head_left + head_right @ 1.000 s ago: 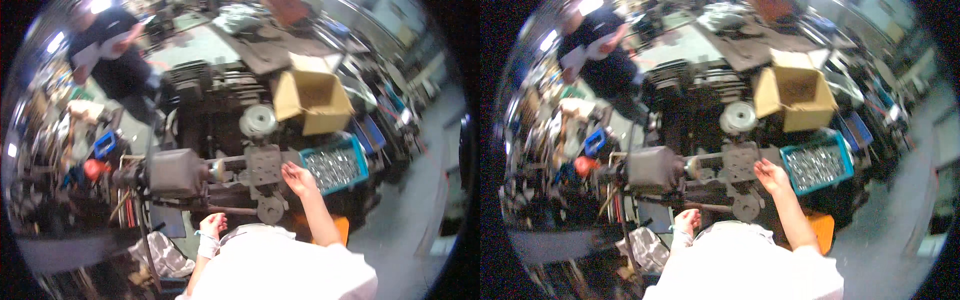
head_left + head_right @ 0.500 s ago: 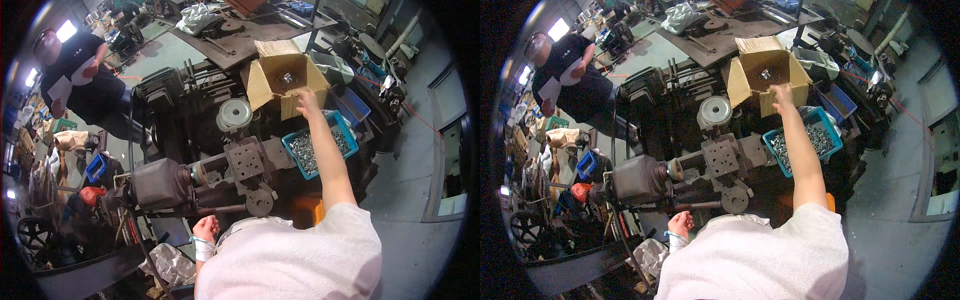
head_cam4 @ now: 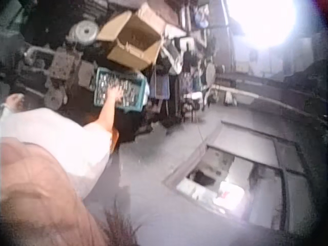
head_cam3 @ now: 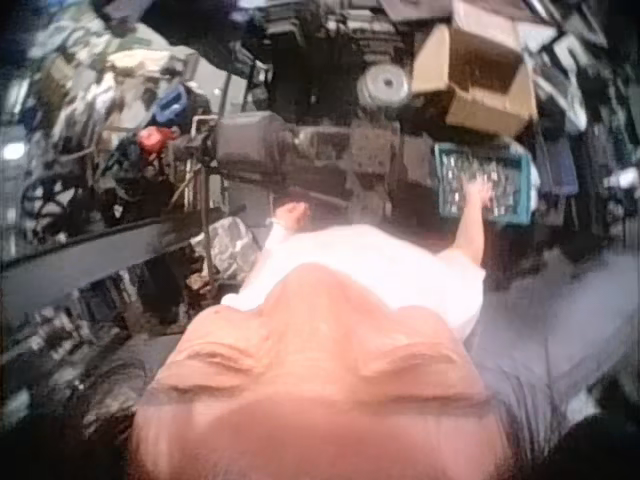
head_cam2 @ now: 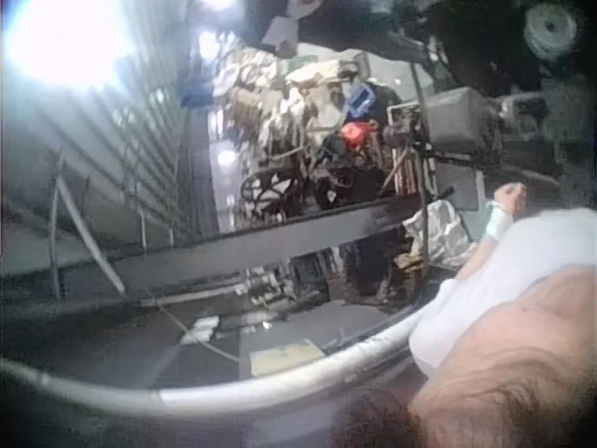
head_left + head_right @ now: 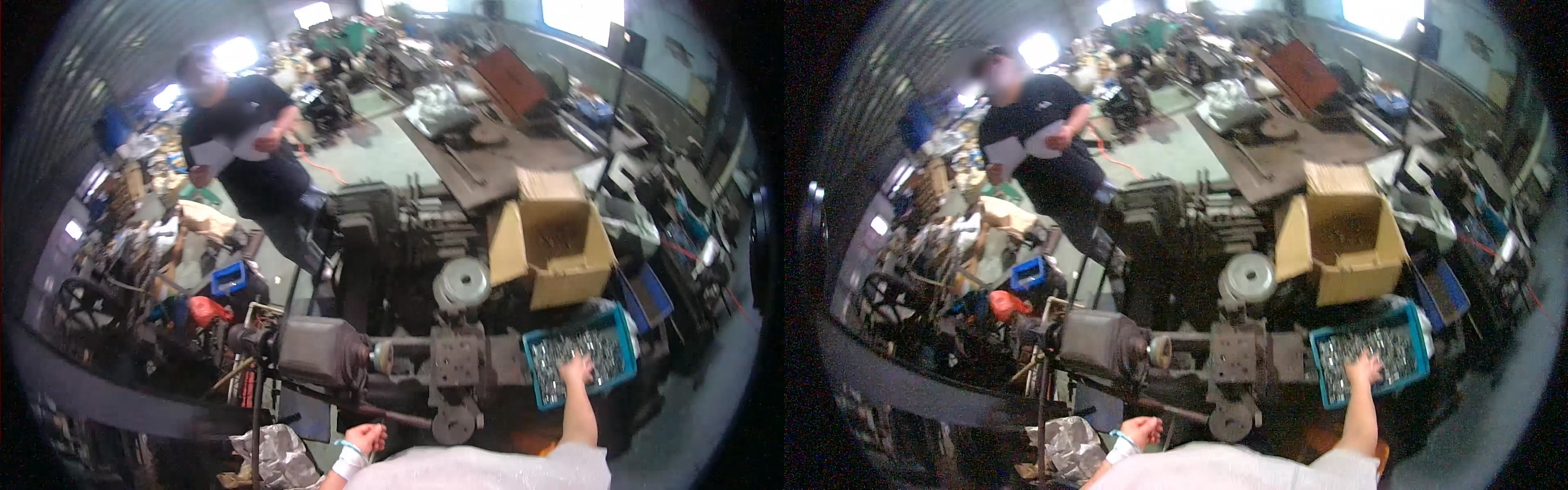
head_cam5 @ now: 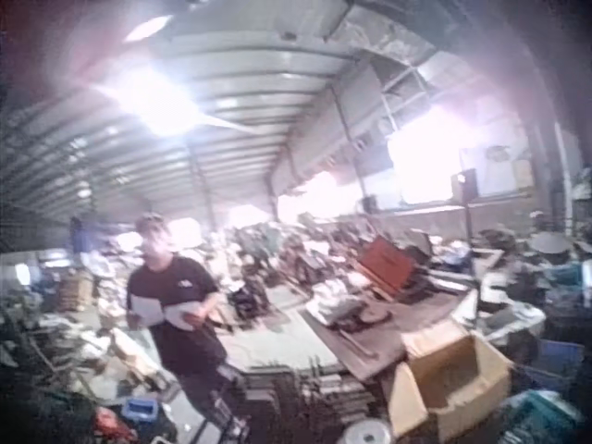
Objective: The person picks small metal parts from a blue bin and grinds them against a rotating bench grinder wheel. They handle the parts one by one, rotating them to grind different edges, and then place the finished pieces into a cardboard box. The process is repetitive and continuous throughout the clip.
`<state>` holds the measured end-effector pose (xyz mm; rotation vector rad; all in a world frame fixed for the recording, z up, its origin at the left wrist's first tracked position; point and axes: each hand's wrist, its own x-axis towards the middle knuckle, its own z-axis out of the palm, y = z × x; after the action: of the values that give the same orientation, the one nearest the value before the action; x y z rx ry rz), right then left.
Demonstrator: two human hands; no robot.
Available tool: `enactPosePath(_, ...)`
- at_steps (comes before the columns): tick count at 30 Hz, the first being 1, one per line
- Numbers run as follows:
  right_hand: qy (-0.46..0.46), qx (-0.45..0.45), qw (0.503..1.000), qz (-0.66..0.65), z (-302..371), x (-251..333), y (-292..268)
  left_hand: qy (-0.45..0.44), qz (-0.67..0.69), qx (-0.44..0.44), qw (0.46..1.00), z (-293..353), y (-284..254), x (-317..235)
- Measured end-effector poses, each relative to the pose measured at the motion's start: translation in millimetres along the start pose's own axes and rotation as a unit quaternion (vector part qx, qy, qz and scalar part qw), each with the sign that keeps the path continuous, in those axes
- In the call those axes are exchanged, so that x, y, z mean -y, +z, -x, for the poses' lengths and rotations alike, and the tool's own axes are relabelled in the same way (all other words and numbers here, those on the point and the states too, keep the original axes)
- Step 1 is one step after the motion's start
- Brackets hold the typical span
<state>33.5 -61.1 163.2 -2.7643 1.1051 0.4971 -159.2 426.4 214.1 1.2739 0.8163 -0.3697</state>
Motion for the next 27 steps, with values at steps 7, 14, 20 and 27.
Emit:
enactPosePath(7, -0.046, 0.043, 0.997, 0.054, -35, -4, 9, -0.075, 0.074, -0.026, 0.994, 4, 25, 23)
enactPosePath(14, -0.080, -0.013, 0.995, 0.061, -34, 1, 6, -0.072, 0.087, -0.067, 0.991, 28, 54, 25)
enactPosePath(20, -0.132, -0.079, 0.985, 0.078, -36, -12, 16, -0.052, 0.107, -0.049, 0.992, 20, 53, 31)
enactPosePath(27, -0.138, -0.078, 0.984, 0.080, -44, -21, 34, -0.064, 0.094, -0.076, 0.991, 27, 62, 26)
